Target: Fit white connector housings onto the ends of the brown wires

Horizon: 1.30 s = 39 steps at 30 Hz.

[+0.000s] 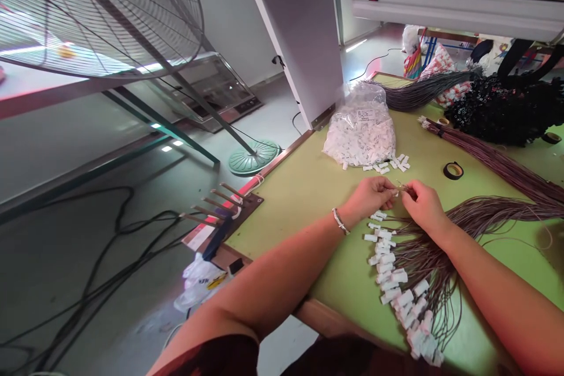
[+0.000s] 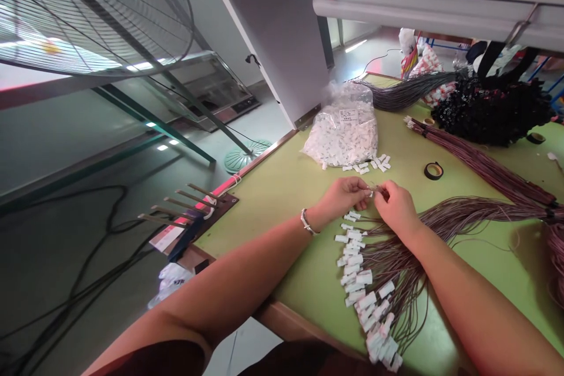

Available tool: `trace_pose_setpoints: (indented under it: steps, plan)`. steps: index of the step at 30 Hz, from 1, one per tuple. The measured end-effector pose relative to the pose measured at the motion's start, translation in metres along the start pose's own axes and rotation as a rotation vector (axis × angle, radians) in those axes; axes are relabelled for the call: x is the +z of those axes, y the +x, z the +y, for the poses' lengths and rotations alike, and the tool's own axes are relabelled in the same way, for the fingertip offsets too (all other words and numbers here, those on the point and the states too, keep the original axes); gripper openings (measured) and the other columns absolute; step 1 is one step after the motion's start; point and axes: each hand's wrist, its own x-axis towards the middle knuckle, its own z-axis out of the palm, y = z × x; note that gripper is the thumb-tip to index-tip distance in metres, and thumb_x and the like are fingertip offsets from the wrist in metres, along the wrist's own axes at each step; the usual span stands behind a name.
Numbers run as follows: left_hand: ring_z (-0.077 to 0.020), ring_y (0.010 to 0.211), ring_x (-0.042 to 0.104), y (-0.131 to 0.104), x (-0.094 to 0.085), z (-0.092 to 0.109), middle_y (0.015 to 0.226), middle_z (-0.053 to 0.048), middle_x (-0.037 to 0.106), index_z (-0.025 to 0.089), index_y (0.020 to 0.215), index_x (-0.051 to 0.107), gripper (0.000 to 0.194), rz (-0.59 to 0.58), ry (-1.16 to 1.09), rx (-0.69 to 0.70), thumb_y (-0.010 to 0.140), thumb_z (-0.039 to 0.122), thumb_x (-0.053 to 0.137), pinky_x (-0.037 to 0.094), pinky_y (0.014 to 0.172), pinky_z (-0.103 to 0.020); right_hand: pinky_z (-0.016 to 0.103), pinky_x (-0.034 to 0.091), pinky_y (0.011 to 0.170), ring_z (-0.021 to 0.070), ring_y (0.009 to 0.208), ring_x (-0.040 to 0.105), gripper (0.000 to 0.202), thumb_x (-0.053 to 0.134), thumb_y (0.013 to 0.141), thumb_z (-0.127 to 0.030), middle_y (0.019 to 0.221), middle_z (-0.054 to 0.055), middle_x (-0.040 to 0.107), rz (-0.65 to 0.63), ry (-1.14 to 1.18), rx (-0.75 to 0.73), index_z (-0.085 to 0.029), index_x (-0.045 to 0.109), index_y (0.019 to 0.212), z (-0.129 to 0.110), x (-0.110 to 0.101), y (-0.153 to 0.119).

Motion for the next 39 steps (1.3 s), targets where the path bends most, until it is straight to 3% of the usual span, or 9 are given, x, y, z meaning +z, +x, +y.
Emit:
trace_pose_setpoints:
  steps: [5, 9, 12, 17, 20, 28, 39]
  plan:
    - [-0.0070, 0.042, 0.055, -0.001, -0.006, 0.007, 0.053, 0.001, 0.059, 0.010, 0.071, 0.055, 0.016, 0.002, -0.141, -0.077, 0.077, 0.019, 0.067, 0.045, 0.043, -0.018, 0.026, 0.042, 0.065, 0.0161, 0.069, 0.055, 0.014, 0.048, 0.081, -0.021, 0.077, 0.006, 0.061, 0.122, -0.310, -0.411, -0.018, 0.061, 0.083, 0.000, -0.003, -0.003]
    - [-0.0067, 0.040, 0.054, -0.002, -0.008, 0.008, 0.051, 0.002, 0.059, 0.010, 0.071, 0.055, 0.016, -0.029, -0.160, -0.104, 0.077, 0.019, 0.067, 0.044, 0.043, -0.018, 0.026, 0.039, 0.061, 0.0159, 0.064, 0.053, 0.016, 0.045, 0.082, -0.019, 0.069, 0.005, 0.060, 0.134, -0.490, -0.487, -0.018, 0.061, 0.078, -0.004, -0.003, -0.006]
    - [-0.0058, 0.043, 0.055, -0.002, -0.008, 0.006, 0.053, 0.001, 0.060, 0.010, 0.073, 0.056, 0.016, -0.063, -0.194, -0.081, 0.075, 0.020, 0.069, 0.045, 0.045, -0.017, 0.026, 0.038, 0.058, 0.0157, 0.061, 0.052, 0.014, 0.046, 0.078, -0.018, 0.067, 0.005, 0.061, 0.153, -0.446, -0.415, -0.017, 0.060, 0.076, -0.005, -0.001, -0.006]
    - [-0.0051, 0.048, 0.056, -0.001, -0.009, 0.001, 0.056, 0.002, 0.060, 0.010, 0.075, 0.057, 0.014, -0.004, -0.192, -0.014, 0.072, 0.015, 0.070, 0.046, 0.051, -0.017, 0.024, 0.034, 0.050, 0.0109, 0.048, 0.043, 0.012, 0.049, 0.073, -0.026, 0.052, -0.002, 0.051, 0.095, -0.020, -0.037, -0.018, 0.056, 0.067, -0.004, 0.000, -0.003]
    - [-0.0067, 0.051, 0.057, 0.000, -0.007, -0.002, 0.055, 0.002, 0.060, 0.011, 0.073, 0.057, 0.013, 0.013, -0.133, -0.003, 0.070, 0.013, 0.069, 0.048, 0.055, -0.019, 0.023, 0.031, 0.047, 0.0094, 0.048, 0.037, 0.015, 0.052, 0.070, -0.030, 0.049, -0.005, 0.044, 0.073, 0.124, 0.088, -0.018, 0.053, 0.062, -0.006, 0.000, -0.002]
    - [-0.0096, 0.059, 0.057, -0.001, -0.003, -0.010, 0.062, 0.000, 0.062, 0.013, 0.072, 0.062, 0.004, 0.084, 0.239, 0.269, 0.075, 0.016, 0.061, 0.047, 0.058, -0.022, 0.023, 0.030, 0.048, 0.0095, 0.051, 0.037, 0.021, 0.055, 0.065, -0.037, 0.054, -0.004, 0.047, -0.020, 0.356, 0.221, -0.016, 0.057, 0.066, -0.008, 0.002, -0.002]
    - [-0.0094, 0.056, 0.053, -0.001, 0.002, -0.012, 0.060, 0.001, 0.059, 0.014, 0.074, 0.062, 0.007, 0.054, 0.396, 0.245, 0.077, 0.018, 0.056, 0.043, 0.055, -0.021, 0.024, 0.034, 0.050, 0.0106, 0.051, 0.040, 0.015, 0.053, 0.065, -0.032, 0.053, -0.003, 0.049, -0.010, 0.234, 0.161, -0.017, 0.055, 0.062, -0.004, 0.006, -0.003]
